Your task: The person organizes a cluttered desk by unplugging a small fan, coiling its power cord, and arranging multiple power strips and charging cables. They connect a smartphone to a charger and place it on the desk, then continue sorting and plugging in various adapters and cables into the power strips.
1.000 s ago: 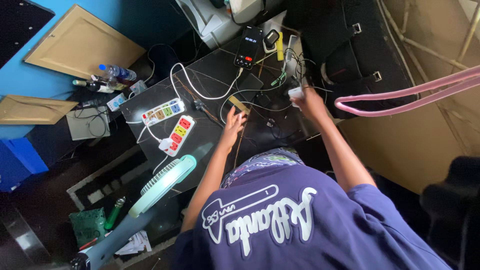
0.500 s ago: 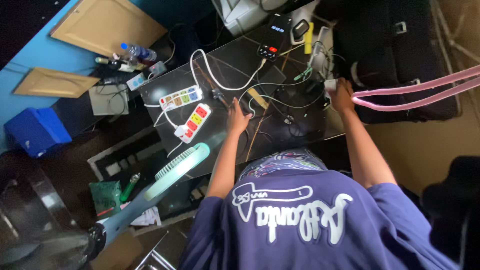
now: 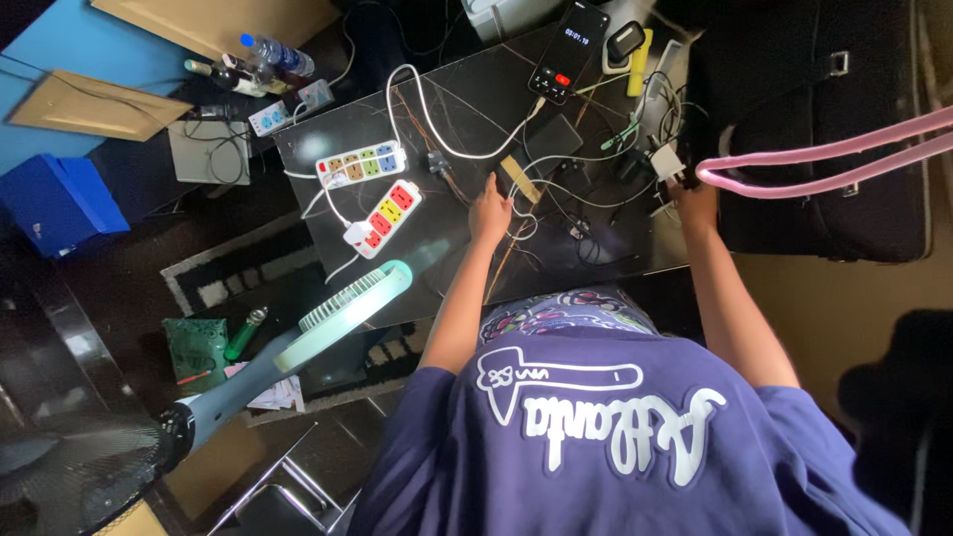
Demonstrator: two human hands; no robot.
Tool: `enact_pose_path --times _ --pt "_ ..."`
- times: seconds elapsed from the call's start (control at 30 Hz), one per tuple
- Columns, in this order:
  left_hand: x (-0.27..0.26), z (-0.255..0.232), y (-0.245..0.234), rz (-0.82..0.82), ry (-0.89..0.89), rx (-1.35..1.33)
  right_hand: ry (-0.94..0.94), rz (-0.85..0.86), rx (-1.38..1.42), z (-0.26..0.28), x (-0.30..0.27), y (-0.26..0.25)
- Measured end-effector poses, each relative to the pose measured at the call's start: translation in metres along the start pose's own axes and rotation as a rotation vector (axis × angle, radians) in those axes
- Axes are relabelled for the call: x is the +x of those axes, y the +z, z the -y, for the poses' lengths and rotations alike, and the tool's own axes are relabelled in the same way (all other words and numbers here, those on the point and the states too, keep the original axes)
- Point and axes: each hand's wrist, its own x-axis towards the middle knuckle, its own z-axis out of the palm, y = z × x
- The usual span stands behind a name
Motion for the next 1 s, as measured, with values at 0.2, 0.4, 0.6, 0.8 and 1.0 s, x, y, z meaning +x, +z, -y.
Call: enact_pose_path --times 0.2,0.4,0.6,0.8,1.0 --pt "-0.011 -0.022 0.003 0.102 0.166 -0.073 0.194 -0.071 -0.019 -0.005 -0.019 0.003" --pt "0.008 -0.016 0.006 -0.133 0.341 -0.029 0.388 -0.068 0.082 -0.006 -0.024 0.008" --pt "0.031 -0.030 0.003 -0.110 0.105 0.158 0.338 0.125 0.417 -0.006 -0.028 0.010" --pt "0.036 -0.054 0.016 0.044 0.059 0.451 0.376 0.243 0.460 -0.003 -0.042 -0.015" --pt "0.041 -0.056 0.017 0.015 0.126 0.676 0.388 0.215 0.448 -0.012 -0.053 -0.031"
